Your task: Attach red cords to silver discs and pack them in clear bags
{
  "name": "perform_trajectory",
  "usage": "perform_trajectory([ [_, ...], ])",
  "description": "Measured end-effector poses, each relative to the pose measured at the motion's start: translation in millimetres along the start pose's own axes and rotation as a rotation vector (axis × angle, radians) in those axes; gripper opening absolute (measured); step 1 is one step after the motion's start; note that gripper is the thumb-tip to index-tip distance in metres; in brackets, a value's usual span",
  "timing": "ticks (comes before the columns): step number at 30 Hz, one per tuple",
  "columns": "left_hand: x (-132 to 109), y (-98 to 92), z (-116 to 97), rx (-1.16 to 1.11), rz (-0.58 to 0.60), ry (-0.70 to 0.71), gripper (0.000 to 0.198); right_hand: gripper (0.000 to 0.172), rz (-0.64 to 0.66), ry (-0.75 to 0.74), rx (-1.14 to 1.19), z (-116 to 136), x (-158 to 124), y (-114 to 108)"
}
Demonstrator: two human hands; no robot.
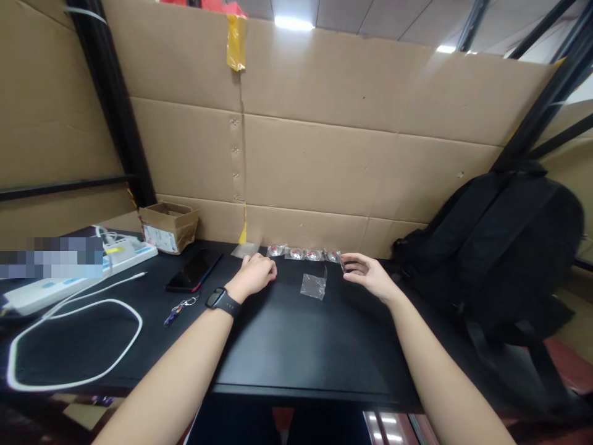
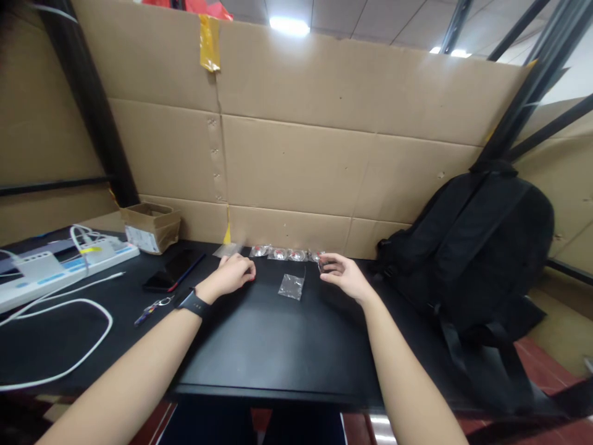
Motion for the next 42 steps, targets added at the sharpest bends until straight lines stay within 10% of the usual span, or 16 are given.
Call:
perform_trajectory([
  [7, 7, -16.8, -57, -0.61, -0.328, 0.142, 0.014, 0.056, 0.141, -0.064, 0.303, 25, -5, 48],
  [14, 6, -3.1, -84, -0.955, -0.411, 0.052, 0.017, 0.054, 0.211, -0.066, 0.408, 36, -11, 75],
  [42, -1, -16.8, -97, -0.668, -0.453, 0.218, 0.005, 0.055, 0.249, -0.024, 0.398, 39, -16, 86],
])
Point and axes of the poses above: each hand's wrist, its own x-axis towards the middle knuckle, its own y-axis out of the palm, z = x × y, the point moved 3 cm from there along x, towards the middle knuckle, and after that the axes turned 9 degrees about y, right-handed, at the moved point
